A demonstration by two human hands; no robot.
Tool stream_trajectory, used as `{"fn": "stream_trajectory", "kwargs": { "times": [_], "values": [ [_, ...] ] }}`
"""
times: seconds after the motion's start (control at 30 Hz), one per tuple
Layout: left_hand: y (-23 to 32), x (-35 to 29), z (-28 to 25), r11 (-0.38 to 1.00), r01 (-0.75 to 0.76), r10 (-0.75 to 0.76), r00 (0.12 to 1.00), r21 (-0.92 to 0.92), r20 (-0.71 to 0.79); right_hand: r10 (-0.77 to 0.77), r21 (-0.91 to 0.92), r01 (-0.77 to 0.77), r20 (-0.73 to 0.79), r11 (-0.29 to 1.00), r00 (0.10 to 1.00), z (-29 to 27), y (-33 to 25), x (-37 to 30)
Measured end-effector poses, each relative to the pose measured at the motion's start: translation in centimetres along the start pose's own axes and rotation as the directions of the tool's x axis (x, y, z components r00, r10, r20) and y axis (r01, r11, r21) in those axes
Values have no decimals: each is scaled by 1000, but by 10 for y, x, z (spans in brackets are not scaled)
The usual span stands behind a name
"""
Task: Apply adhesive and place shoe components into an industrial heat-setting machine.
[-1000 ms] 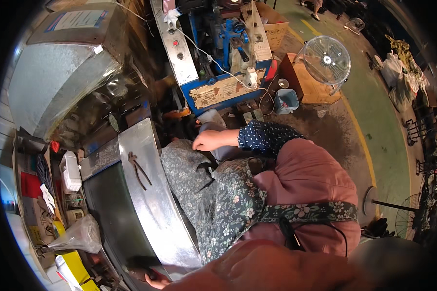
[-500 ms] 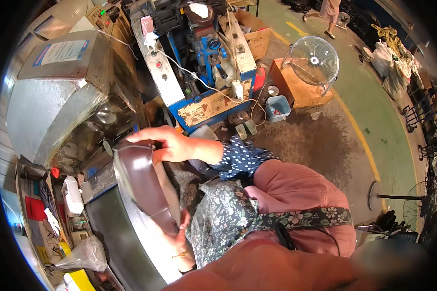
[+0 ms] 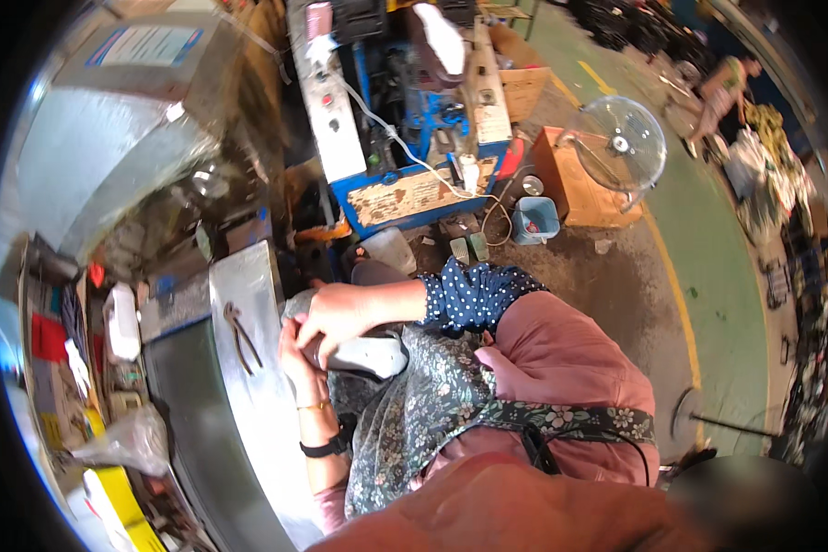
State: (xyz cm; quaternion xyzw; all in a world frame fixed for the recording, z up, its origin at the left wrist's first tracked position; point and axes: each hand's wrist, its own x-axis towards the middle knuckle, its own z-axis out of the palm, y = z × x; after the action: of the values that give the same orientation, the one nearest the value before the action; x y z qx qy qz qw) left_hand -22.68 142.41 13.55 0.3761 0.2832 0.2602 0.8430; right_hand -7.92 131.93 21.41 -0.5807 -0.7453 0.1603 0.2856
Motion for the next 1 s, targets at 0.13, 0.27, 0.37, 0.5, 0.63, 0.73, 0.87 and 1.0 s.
{"fn": "stream_trajectory", "kwargs": {
  "times": [0.13, 0.27, 0.37, 0.5, 0.63, 0.73, 0.87, 1.0],
  "values": [
    [-15, -18, -17, 331, -614, 673, 686, 717, 276, 174, 517, 81, -426, 852, 888, 73, 39, -12],
    [0, -18, -30, 194, -473, 594, 754, 859, 281, 542, 476, -438, -100, 763, 835, 150, 83, -76],
    [9, -6, -45, 679, -392, 513, 858, 621, -20, 449, 505, -370, -40, 780, 892, 120, 80, -45],
    [29, -1, -58, 910, -59, 130, 981, 410, -147, 497, 807, -588, 530, -48, 687, 96, 84, -14],
    [-6, 11, -74, 907, -137, 202, 971, 398, -127, 662, 686, -723, 505, 83, 554, 154, 77, -21],
    [-4, 8, -73, 894, -125, 186, 977, 429, -103, 554, 157, -613, 301, 775, 777, 122, 58, -9],
    [-17, 16, -75, 853, -169, 239, 967, 494, -82, 156, -526, -102, 58, 844, 986, 111, 26, 1],
    [-15, 32, -60, 670, -128, 332, 933, 731, -141, 152, -534, -206, -144, 820, 978, 118, 43, 5]
  ]
}}
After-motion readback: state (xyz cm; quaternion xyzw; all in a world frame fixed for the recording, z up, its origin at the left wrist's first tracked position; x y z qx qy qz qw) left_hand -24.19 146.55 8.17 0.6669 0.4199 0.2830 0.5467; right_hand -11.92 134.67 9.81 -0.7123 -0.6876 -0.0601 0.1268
